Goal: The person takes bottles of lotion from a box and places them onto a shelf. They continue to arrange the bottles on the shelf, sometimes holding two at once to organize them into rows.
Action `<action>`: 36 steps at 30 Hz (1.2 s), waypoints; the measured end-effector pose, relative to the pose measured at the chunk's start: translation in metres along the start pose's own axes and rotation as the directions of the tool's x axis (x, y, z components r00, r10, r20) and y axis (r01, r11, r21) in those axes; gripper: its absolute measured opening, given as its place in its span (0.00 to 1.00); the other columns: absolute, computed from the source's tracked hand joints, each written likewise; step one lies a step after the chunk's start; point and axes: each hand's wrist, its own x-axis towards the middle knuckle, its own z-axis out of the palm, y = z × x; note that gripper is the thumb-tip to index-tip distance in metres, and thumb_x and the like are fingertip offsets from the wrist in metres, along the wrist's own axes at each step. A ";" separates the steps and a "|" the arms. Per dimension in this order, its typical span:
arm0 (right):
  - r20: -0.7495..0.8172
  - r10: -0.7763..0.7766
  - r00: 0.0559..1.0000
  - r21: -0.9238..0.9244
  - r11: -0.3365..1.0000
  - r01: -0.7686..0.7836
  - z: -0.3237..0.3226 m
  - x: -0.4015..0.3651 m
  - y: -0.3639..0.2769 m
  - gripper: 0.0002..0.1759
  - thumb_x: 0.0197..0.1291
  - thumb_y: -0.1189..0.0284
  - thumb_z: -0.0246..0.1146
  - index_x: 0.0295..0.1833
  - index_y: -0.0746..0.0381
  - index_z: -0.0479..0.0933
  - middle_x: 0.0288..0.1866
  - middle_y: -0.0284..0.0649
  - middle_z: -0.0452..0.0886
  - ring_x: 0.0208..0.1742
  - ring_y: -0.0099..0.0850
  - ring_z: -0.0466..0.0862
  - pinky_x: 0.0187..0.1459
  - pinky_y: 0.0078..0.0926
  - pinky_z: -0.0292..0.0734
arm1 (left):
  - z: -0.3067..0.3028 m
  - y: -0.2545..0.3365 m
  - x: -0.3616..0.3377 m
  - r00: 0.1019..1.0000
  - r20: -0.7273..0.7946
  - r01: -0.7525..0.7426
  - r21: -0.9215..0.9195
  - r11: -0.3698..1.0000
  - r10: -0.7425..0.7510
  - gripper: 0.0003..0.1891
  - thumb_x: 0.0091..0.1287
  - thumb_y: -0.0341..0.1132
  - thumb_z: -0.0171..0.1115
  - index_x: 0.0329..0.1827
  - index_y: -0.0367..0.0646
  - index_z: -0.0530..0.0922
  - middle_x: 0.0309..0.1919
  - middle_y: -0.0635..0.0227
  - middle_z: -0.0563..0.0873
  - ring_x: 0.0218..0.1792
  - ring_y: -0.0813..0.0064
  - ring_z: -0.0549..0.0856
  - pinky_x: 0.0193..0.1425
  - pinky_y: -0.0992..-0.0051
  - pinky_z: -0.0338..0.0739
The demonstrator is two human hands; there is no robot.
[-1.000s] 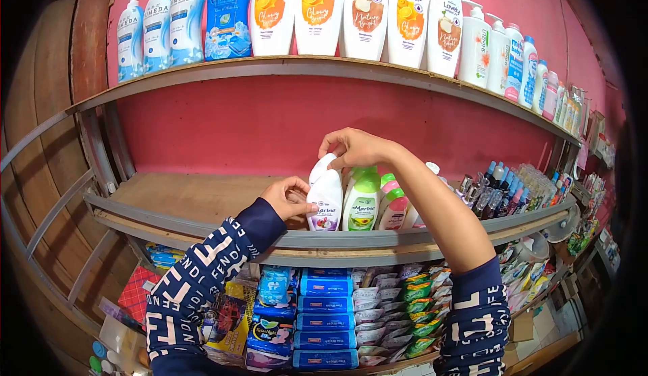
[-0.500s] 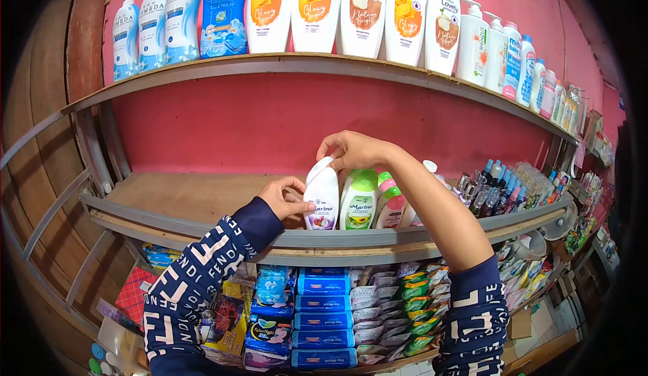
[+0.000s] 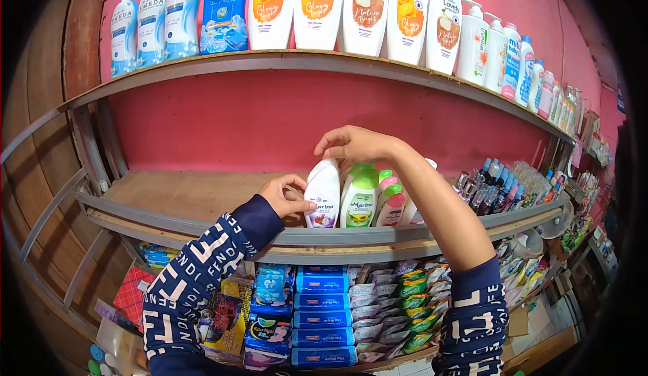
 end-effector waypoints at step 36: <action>0.048 0.000 -0.999 0.296 0.955 0.014 0.712 -0.807 -0.262 0.18 0.68 0.62 0.56 0.58 0.61 0.72 0.48 0.42 0.82 0.41 0.31 0.84 0.42 0.30 0.80 | 0.489 0.087 -0.389 0.379 0.748 0.215 -0.644 0.735 0.545 0.19 0.64 0.43 0.64 0.46 0.36 0.73 0.45 0.57 0.77 0.46 0.69 0.78 0.50 0.71 0.74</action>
